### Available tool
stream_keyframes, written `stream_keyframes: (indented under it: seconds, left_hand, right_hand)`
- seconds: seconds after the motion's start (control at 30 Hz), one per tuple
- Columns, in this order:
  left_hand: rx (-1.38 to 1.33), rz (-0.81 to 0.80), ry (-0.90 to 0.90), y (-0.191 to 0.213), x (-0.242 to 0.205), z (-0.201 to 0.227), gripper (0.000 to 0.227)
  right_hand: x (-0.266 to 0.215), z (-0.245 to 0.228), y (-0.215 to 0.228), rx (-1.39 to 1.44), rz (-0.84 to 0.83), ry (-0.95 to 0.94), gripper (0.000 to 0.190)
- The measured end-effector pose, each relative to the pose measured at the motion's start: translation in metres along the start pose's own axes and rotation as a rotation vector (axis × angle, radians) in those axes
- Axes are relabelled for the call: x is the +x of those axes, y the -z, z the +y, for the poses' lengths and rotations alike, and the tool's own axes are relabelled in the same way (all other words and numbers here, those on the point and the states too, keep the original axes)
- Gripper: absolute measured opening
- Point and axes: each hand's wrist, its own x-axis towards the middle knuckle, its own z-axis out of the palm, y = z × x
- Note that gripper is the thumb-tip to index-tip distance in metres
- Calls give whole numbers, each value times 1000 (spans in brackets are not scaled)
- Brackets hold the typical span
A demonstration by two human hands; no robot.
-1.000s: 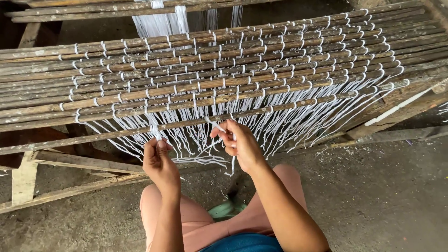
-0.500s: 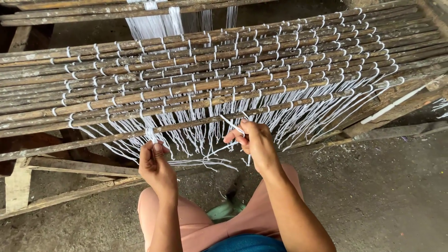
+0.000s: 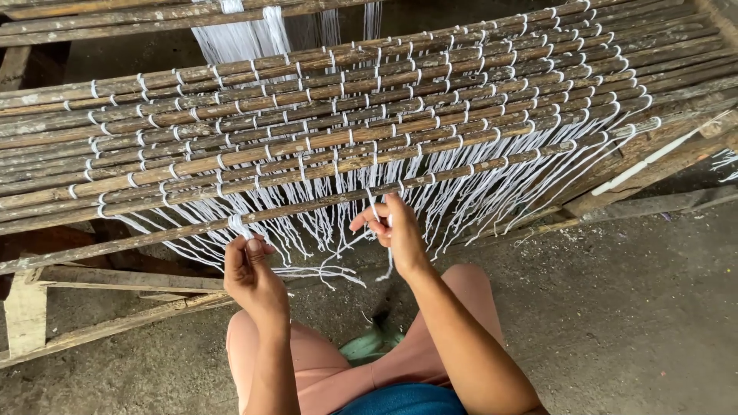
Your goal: Looping and securing white threads onto a series of horizontal wooden sticks on a frame.
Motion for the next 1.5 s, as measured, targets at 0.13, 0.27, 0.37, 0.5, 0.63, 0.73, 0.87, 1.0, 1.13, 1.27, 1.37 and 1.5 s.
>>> stream_keyframes:
  seconds: [0.13,0.27,0.37,0.5,0.63,0.73,0.87,1.0,1.13,1.27,1.37,1.5]
  left_hand:
    - [-7,7,7,1,-3,-4,18]
    - [-49,37,2,2,-3,-16,16]
    - [-49,59,2,10,-2,-14,16]
    - [-54,0,-20,25,5,-5,16]
    - [-257,-103,128,26,4,3,23]
    - [-312,-78,164,26,3,-2,25]
    - [-279,-57,152,26,4,-5,25]
    - [-167,-20,80,22,3,6,20]
    - [-136,19,35,22,3,13,16]
    - [-132,108,22,32,21,14,18]
    - [-175,126,24,31,26,17,19]
    - [-193,109,26,24,16,2,19]
  right_hand:
    - [12,114,-2,-125,-26,283,64]
    - [0,174,-1,-236,-2,239,28]
    - [-1,196,7,-328,-19,227,27]
    - [11,249,47,-629,-15,-74,27]
    - [-2,247,64,-1139,-517,-675,49]
    - [-6,237,36,-1167,-1026,-682,34]
    - [-16,83,-62,-802,-859,-207,27]
    - [-5,27,-121,-168,-266,311,15]
    - [-2,9,-147,42,-188,458,7]
    - [1,19,-137,193,-171,373,6]
    - [2,27,-134,288,-158,335,7]
    - [-5,25,-137,688,-231,148,11]
